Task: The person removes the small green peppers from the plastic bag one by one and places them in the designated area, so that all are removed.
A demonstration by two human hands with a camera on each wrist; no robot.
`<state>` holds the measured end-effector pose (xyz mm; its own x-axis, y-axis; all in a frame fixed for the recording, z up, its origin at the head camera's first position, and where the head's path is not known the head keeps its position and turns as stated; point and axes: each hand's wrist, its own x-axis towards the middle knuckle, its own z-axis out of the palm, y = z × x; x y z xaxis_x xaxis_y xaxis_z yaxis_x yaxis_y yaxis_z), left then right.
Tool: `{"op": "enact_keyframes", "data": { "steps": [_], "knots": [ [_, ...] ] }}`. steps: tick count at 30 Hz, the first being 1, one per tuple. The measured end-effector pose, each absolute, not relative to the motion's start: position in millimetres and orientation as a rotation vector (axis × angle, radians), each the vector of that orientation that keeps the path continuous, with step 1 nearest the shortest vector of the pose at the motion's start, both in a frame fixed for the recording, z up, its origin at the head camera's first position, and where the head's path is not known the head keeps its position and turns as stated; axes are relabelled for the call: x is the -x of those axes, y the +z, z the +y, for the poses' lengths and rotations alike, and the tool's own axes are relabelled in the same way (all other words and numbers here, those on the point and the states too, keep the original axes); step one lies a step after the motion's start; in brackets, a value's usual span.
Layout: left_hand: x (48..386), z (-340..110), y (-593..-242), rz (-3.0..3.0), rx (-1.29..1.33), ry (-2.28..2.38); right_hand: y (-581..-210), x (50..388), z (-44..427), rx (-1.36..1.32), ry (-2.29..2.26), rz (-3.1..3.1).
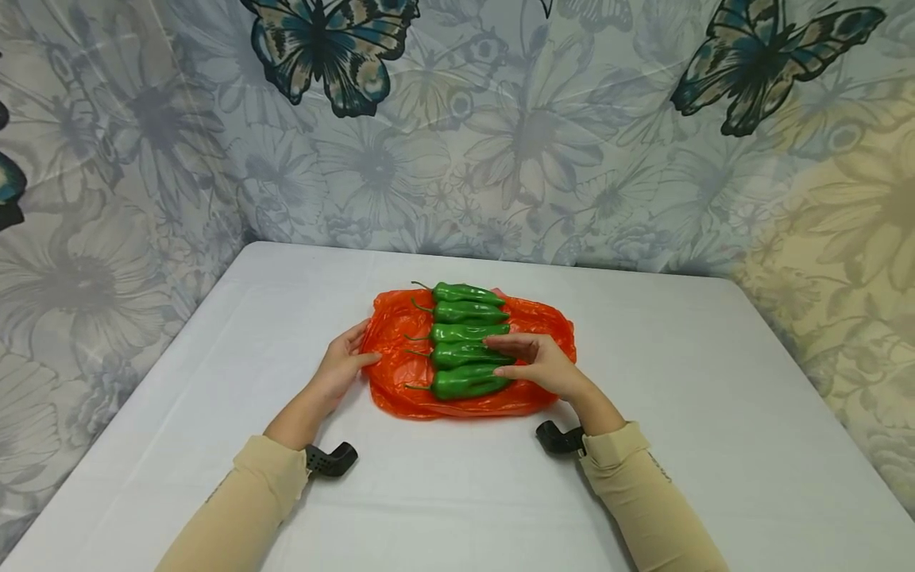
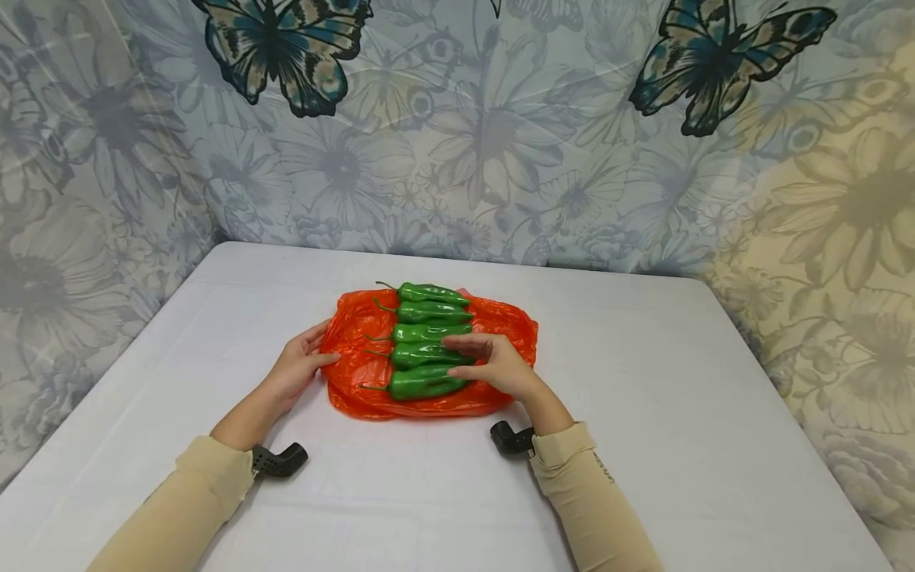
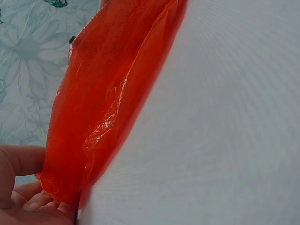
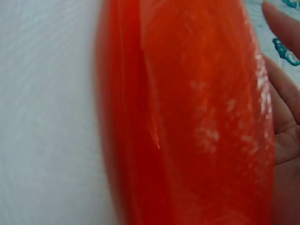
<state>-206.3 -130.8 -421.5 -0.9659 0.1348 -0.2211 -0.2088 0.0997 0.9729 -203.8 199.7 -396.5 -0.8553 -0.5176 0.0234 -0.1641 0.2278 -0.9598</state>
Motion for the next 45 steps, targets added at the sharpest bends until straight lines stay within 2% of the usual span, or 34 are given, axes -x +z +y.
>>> {"op": "enact_keyframes", "data": {
  "steps": [30,45],
  "knots": [
    [207.2,-132.4,-423.9,2.132,0.062,1.939,-402.0,202.2,198.2,0.820,-1.390,2.349],
    [206.3,-131.6,-423.3,2.129,0.053,1.957,-404.0,200.7,197.6,0.793,-1.325,2.355]
  ]
}}
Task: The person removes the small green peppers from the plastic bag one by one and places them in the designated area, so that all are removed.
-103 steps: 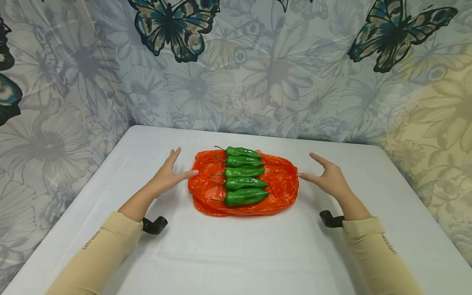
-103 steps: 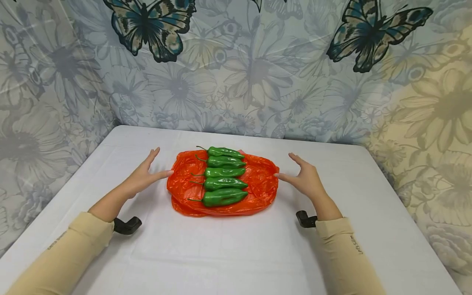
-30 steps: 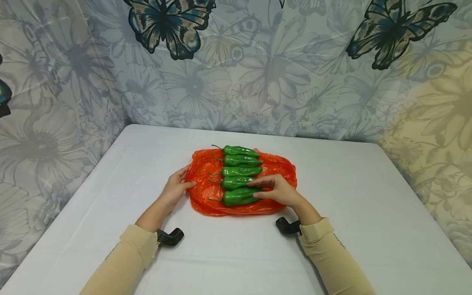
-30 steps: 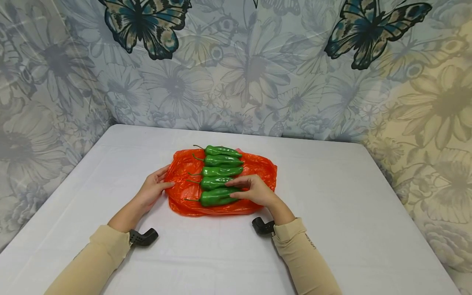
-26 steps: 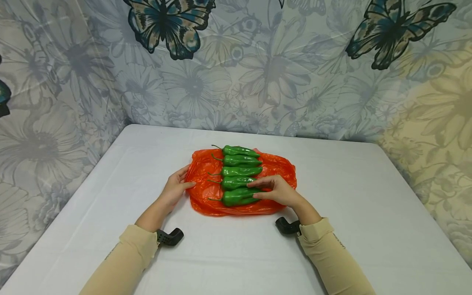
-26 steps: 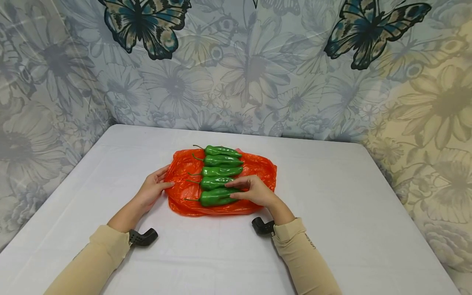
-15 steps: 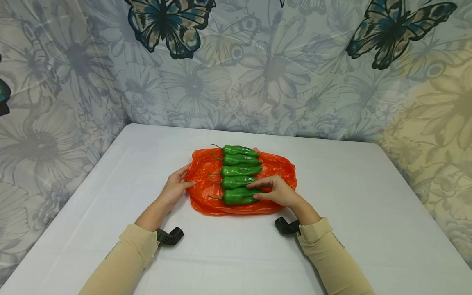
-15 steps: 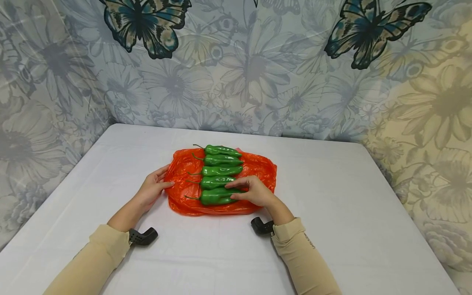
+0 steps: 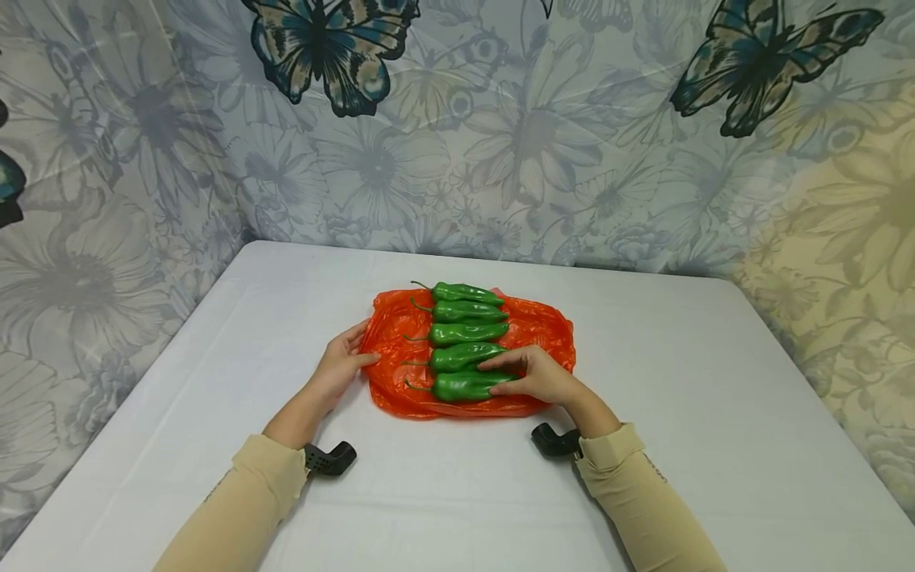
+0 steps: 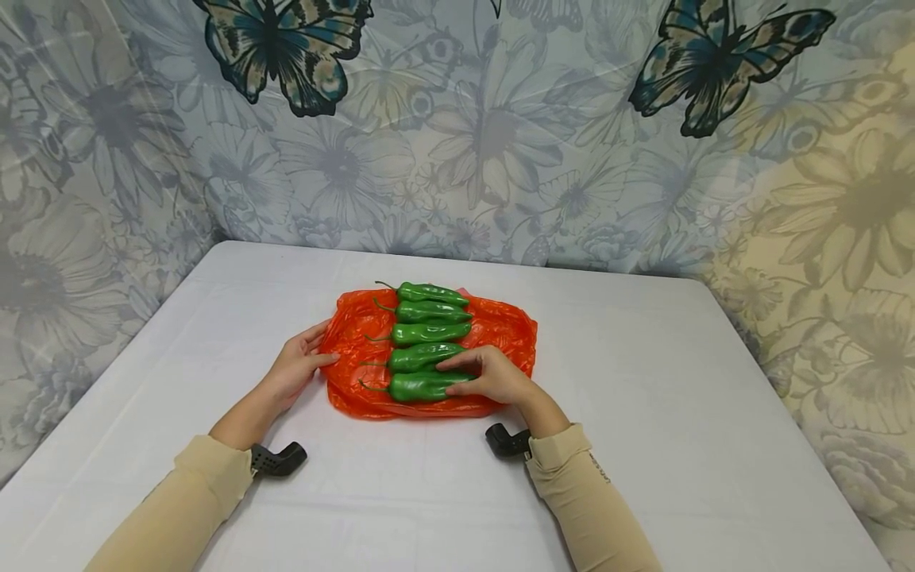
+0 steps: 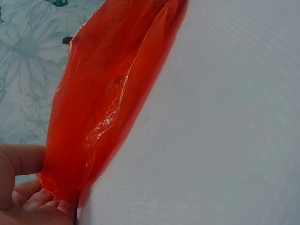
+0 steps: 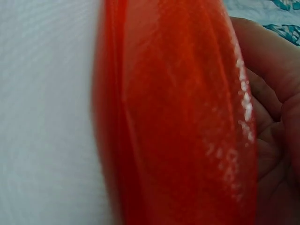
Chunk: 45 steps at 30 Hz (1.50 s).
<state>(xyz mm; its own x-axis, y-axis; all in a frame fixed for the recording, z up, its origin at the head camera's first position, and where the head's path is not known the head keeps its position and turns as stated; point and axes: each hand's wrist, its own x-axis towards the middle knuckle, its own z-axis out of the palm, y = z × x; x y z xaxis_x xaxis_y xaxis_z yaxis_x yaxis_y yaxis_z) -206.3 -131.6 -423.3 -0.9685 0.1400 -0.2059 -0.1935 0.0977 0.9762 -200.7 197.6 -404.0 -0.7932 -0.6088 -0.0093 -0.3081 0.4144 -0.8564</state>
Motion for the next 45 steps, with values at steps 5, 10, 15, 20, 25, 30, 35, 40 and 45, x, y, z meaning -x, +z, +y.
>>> {"op": "enact_keyframes", "data": {
  "steps": [5,10,15,20,25,30,35,40,45],
  "knots": [
    [206.6,-132.2,-425.0,2.125,0.048,1.962,-404.8,200.7,198.1,0.786,-1.297,2.358],
    [206.9,-132.7,-425.3,2.128,0.039,1.958,-404.8,200.5,198.7,0.766,-1.276,2.361],
    [206.7,-132.8,-425.0,2.124,0.038,1.957,-406.0,200.3,199.3,0.754,-1.293,2.360],
    [206.0,-132.5,-424.9,2.129,0.044,1.951,-407.6,200.0,200.6,0.752,-1.306,2.356],
    [206.0,-132.1,-424.6,2.134,0.045,1.952,-409.3,200.9,201.5,0.731,-1.316,2.342],
    [205.9,-131.9,-424.2,2.135,0.044,1.952,-410.0,202.0,202.5,0.684,-1.322,2.343],
    [205.7,-132.6,-424.9,2.130,0.041,1.956,-407.8,201.0,202.1,0.671,-1.321,2.362],
    [205.6,-132.5,-424.2,2.128,0.029,1.961,-402.3,201.5,204.0,0.653,-1.346,2.352],
    [205.5,-131.9,-423.7,2.130,0.028,1.966,-396.0,202.3,206.0,0.600,-1.419,2.332]
  ]
}}
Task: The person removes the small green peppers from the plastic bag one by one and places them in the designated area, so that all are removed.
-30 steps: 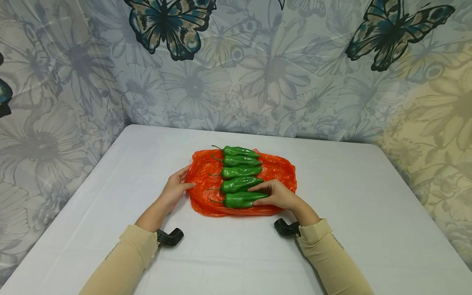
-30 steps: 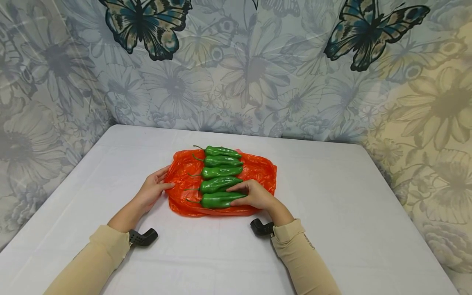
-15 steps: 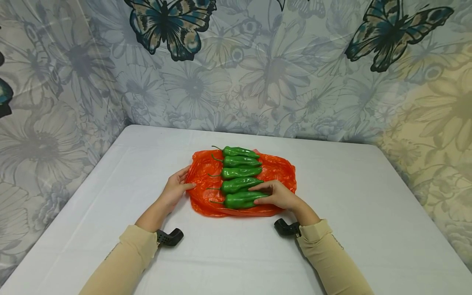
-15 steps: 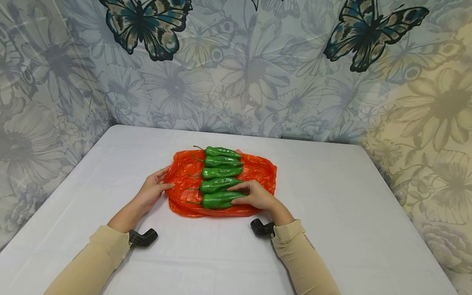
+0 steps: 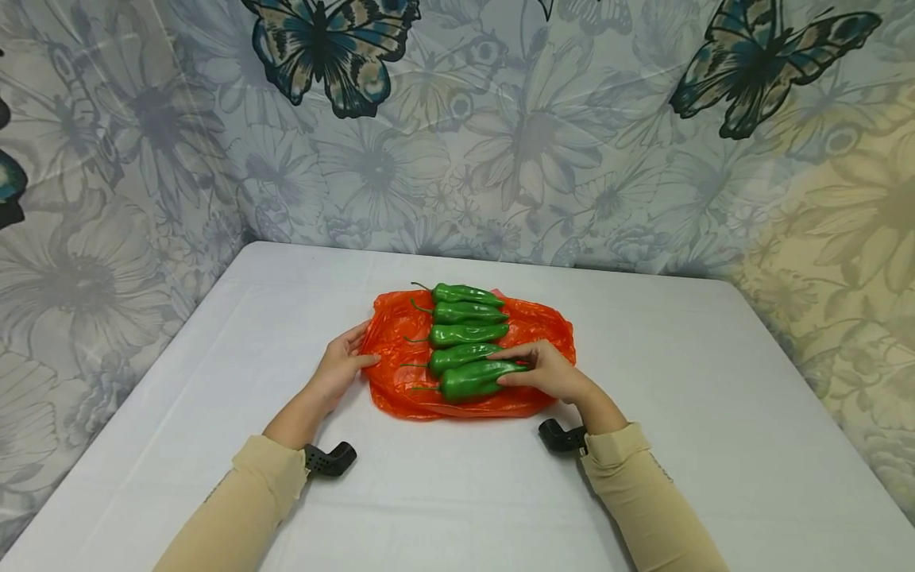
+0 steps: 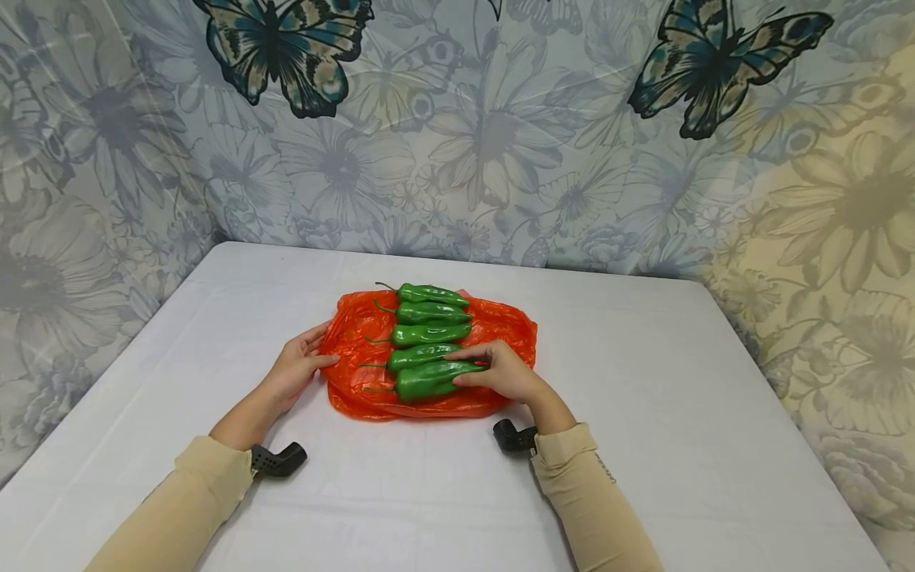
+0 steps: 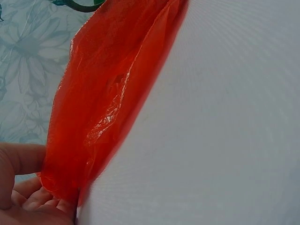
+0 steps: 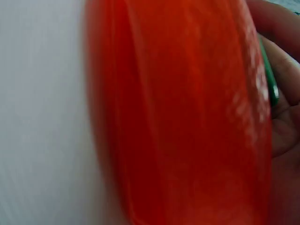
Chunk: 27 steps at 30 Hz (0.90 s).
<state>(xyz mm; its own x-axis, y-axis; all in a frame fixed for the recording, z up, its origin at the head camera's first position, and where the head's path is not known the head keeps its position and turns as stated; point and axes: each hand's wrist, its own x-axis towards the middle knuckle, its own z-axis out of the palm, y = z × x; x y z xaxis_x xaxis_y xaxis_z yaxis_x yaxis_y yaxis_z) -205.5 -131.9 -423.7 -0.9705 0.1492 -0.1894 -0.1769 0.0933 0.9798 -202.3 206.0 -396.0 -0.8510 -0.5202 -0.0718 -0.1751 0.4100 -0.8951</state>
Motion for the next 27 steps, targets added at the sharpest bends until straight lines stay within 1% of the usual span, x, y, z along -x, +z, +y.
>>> {"op": "enact_keyframes", "data": {
  "steps": [11,27],
  "knots": [
    [205.8,-132.5,-424.7,2.139,0.057,1.961,-381.5,207.5,220.4,0.466,-1.516,2.372],
    [206.1,-130.2,-422.1,2.132,0.063,1.969,-355.1,221.8,263.2,0.332,-1.609,2.459]
  ]
}}
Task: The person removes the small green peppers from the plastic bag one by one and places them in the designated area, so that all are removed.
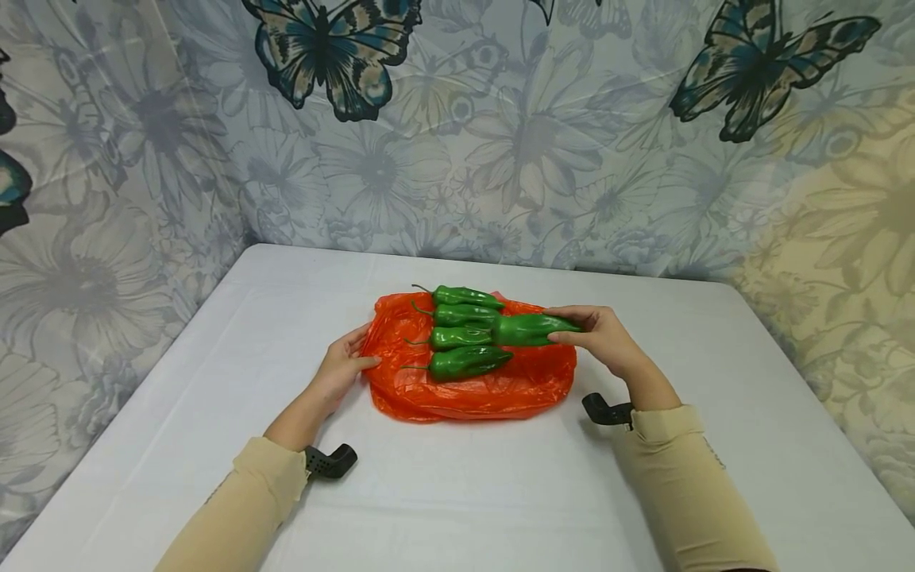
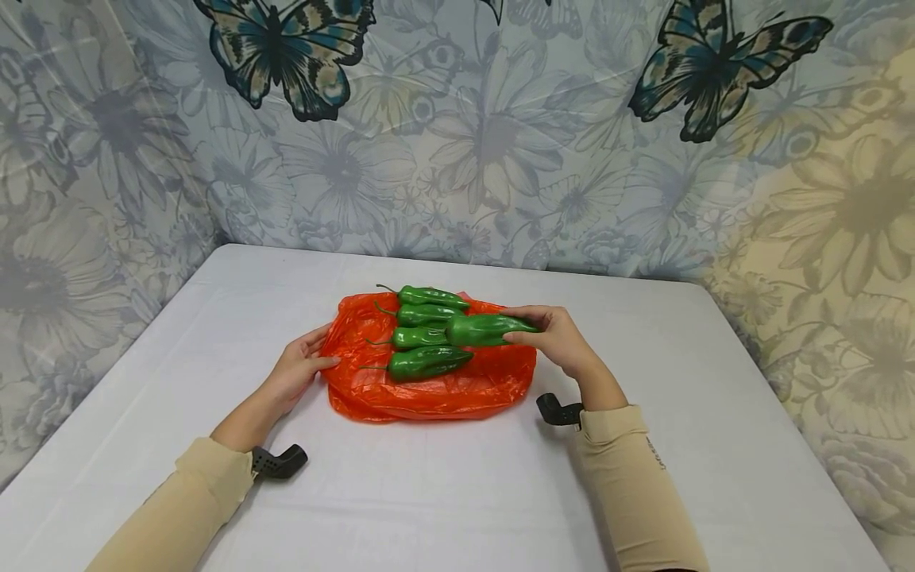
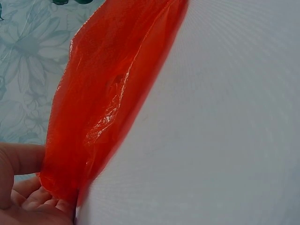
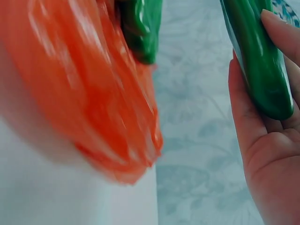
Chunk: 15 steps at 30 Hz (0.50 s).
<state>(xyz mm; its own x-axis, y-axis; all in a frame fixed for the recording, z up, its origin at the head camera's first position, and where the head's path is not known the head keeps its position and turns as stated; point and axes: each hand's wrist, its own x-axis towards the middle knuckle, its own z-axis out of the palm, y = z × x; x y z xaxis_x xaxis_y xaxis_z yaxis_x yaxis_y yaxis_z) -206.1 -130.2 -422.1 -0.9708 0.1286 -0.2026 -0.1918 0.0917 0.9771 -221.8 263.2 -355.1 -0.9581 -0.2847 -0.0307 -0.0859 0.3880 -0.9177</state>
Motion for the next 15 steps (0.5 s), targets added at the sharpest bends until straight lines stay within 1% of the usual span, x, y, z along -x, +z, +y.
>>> {"op": "enact_keyframes", "data": {
  "steps": [9,15],
  "knots": [
    [206.3,-130.0,-422.1,2.137,0.063,1.969,-344.0,233.5,292.9,0.270,-1.708,2.499],
    [206.5,-130.6,-423.7,2.132,0.075,1.968,-338.6,240.3,314.6,0.186,-1.664,2.566]
  ]
}}
